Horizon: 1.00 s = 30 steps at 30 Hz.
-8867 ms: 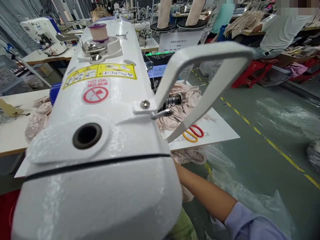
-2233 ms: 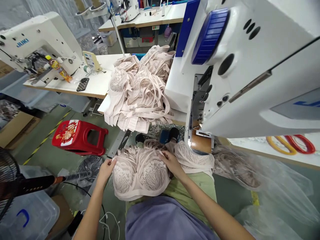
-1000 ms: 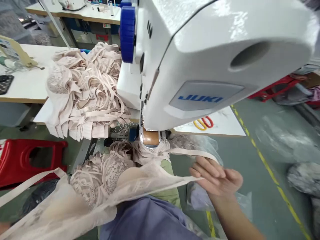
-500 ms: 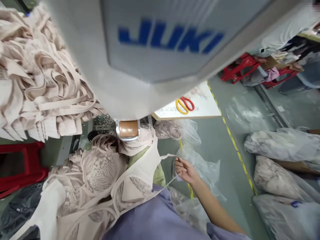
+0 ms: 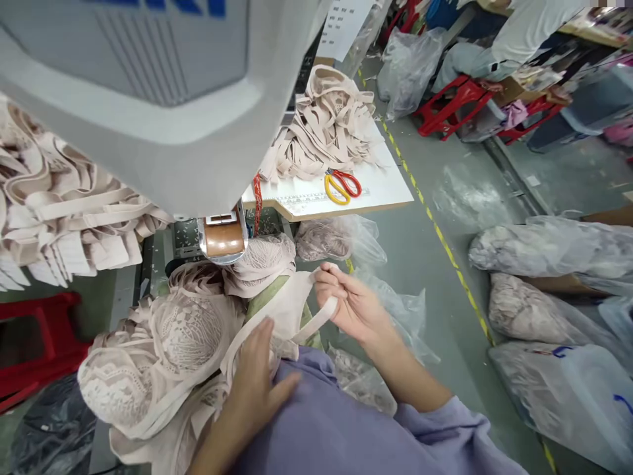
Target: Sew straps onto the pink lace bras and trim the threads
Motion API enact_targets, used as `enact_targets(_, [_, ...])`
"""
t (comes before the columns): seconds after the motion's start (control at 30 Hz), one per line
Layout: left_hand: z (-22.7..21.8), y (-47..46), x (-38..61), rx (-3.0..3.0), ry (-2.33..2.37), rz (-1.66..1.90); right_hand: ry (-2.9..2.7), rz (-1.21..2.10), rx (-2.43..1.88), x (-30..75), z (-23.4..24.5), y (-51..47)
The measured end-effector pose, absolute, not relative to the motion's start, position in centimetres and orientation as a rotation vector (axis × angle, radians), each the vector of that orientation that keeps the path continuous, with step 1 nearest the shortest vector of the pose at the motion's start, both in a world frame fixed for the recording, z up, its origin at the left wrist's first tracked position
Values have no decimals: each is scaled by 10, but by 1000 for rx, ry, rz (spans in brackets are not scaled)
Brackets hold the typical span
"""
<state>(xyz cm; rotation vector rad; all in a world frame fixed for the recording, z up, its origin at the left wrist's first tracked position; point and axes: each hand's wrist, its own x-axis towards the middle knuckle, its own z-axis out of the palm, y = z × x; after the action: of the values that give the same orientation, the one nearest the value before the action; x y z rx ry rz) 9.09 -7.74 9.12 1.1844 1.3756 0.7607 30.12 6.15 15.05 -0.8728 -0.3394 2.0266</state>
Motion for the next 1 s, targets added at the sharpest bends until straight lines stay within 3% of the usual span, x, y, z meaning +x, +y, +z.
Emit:
enact_targets(0.2, [105, -33, 103, 976, 1133, 517, -816, 1836, -1105, 292, 117, 114])
enact_targets(0.37, [123, -41, 81, 824, 1235, 559, -1217, 1964, -1222, 294, 92, 100])
enact_targets(0.53, [137, -42, 73, 693, 1286, 628, -1709, 1749, -1222, 278, 118, 52])
enact_targets(0.73, [149, -39, 68, 709, 1293, 682, -1834, 1687, -943, 257, 150, 36])
enact_targets(1.0, [166, -38, 65, 551, 1162, 701, -1956, 1446, -879, 251, 152, 37])
